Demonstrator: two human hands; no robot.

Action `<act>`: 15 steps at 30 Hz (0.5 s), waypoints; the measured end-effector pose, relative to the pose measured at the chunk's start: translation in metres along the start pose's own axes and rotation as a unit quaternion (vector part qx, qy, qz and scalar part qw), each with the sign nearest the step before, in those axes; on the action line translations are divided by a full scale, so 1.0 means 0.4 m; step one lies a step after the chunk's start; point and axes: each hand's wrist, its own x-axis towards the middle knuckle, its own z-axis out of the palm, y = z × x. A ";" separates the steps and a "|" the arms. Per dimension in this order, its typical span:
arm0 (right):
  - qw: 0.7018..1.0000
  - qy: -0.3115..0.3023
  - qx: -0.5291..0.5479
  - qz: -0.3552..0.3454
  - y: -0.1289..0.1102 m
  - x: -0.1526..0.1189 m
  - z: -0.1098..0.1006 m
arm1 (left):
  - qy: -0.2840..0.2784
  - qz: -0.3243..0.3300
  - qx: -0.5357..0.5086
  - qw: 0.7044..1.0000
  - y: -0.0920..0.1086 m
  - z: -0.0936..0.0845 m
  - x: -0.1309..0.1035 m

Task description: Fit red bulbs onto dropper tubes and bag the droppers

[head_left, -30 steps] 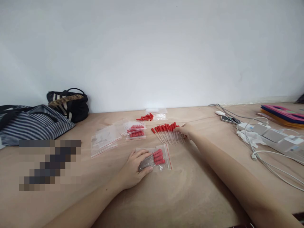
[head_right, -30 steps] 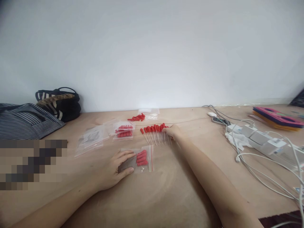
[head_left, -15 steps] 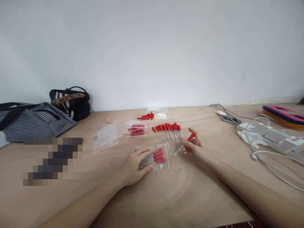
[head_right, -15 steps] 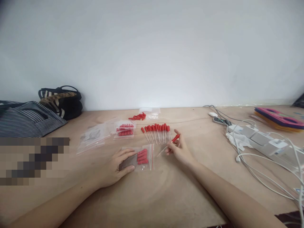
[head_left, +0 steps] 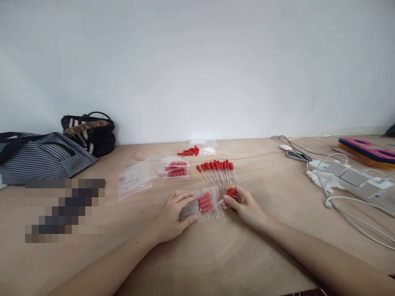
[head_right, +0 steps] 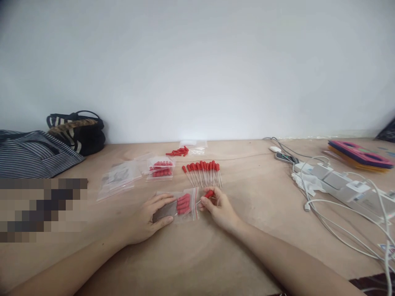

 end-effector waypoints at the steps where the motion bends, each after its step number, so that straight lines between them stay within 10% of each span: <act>1: 1.000 -0.010 -0.027 -0.002 0.003 0.003 -0.005 | 0.000 0.002 0.002 1.000 0.000 0.000 0.000; 7: 0.953 -0.101 -0.265 -0.108 -0.019 0.011 -0.051 | 0.006 0.013 0.004 1.000 -0.006 0.004 0.001; 11: 0.938 -0.253 -0.229 -0.068 -0.049 0.006 -0.074 | 0.016 0.015 -0.002 1.000 -0.005 0.004 -0.001; 15: 0.964 -0.226 -0.140 -0.008 -0.038 0.006 -0.073 | 0.002 0.010 0.002 1.000 -0.002 0.001 0.000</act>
